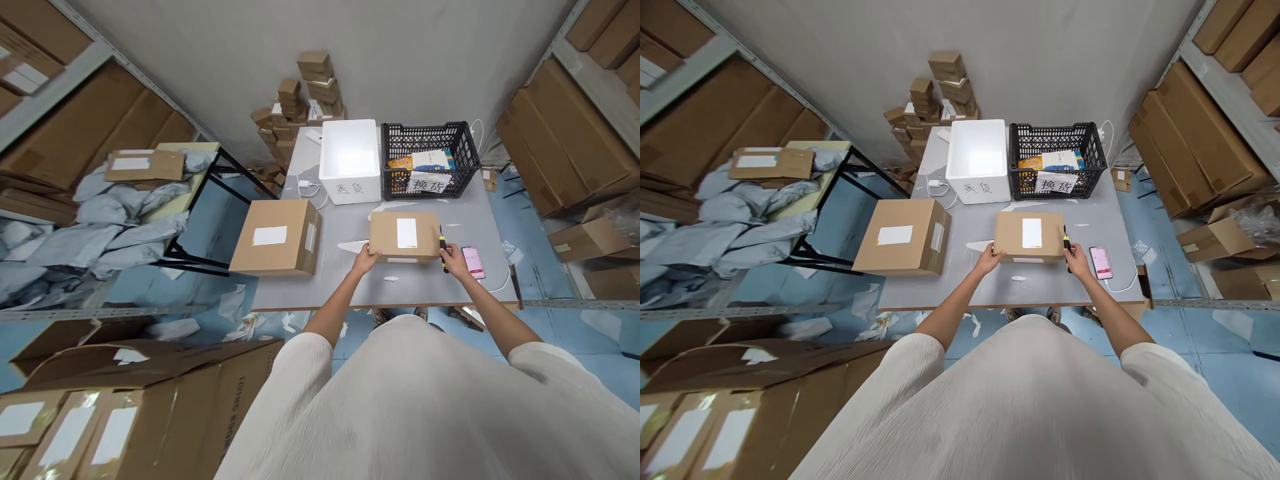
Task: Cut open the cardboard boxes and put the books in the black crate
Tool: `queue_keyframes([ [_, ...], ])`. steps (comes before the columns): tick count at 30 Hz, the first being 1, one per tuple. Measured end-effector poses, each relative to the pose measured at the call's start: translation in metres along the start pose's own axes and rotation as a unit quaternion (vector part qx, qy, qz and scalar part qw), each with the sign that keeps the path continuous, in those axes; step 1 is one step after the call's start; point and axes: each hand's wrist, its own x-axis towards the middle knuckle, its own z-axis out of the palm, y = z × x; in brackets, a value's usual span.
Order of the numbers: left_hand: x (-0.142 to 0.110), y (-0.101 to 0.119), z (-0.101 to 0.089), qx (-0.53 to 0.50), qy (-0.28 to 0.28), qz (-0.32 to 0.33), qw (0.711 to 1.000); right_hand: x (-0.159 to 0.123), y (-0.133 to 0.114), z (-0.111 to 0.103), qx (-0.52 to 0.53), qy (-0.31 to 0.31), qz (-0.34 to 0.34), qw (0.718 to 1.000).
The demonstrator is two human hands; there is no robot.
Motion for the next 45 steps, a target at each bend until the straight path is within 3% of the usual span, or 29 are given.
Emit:
queue_keyframes([
  [5,-0.016,-0.003,-0.003,0.010,-0.020,0.025,0.999,-0.007,-0.001,-0.012,-0.018,0.020,0.004,1.000],
  [9,-0.029,0.007,-0.013,0.060,-0.028,0.036,0.997,-0.008,-0.011,-0.023,-0.037,0.060,0.001,0.998],
  [13,-0.034,0.031,-0.024,0.123,0.003,0.044,0.991,-0.007,-0.039,-0.031,-0.042,0.093,0.003,0.995],
  [17,-0.037,0.051,-0.030,0.159,0.034,0.034,0.986,-0.008,-0.064,-0.037,-0.055,0.084,0.009,0.995],
  [22,-0.029,0.056,-0.026,0.161,0.063,0.019,0.985,-0.002,-0.068,-0.037,-0.061,0.075,0.021,0.995],
  [27,-0.010,0.048,-0.011,0.106,0.077,0.094,0.987,0.019,-0.061,-0.030,-0.003,0.064,0.003,0.998],
  [30,-0.004,0.042,-0.002,0.126,0.080,0.162,0.975,0.028,-0.060,-0.025,0.003,0.060,-0.039,0.997],
  [37,-0.016,0.037,0.013,0.292,0.093,0.244,0.920,0.028,-0.080,-0.028,-0.110,0.019,-0.116,0.987],
  [41,-0.022,0.034,0.020,0.322,0.083,0.270,0.903,0.027,-0.108,-0.021,-0.184,-0.082,-0.141,0.969],
  [45,-0.020,0.029,0.022,0.313,0.096,0.281,0.902,0.029,-0.135,0.000,-0.245,-0.165,-0.181,0.938],
])
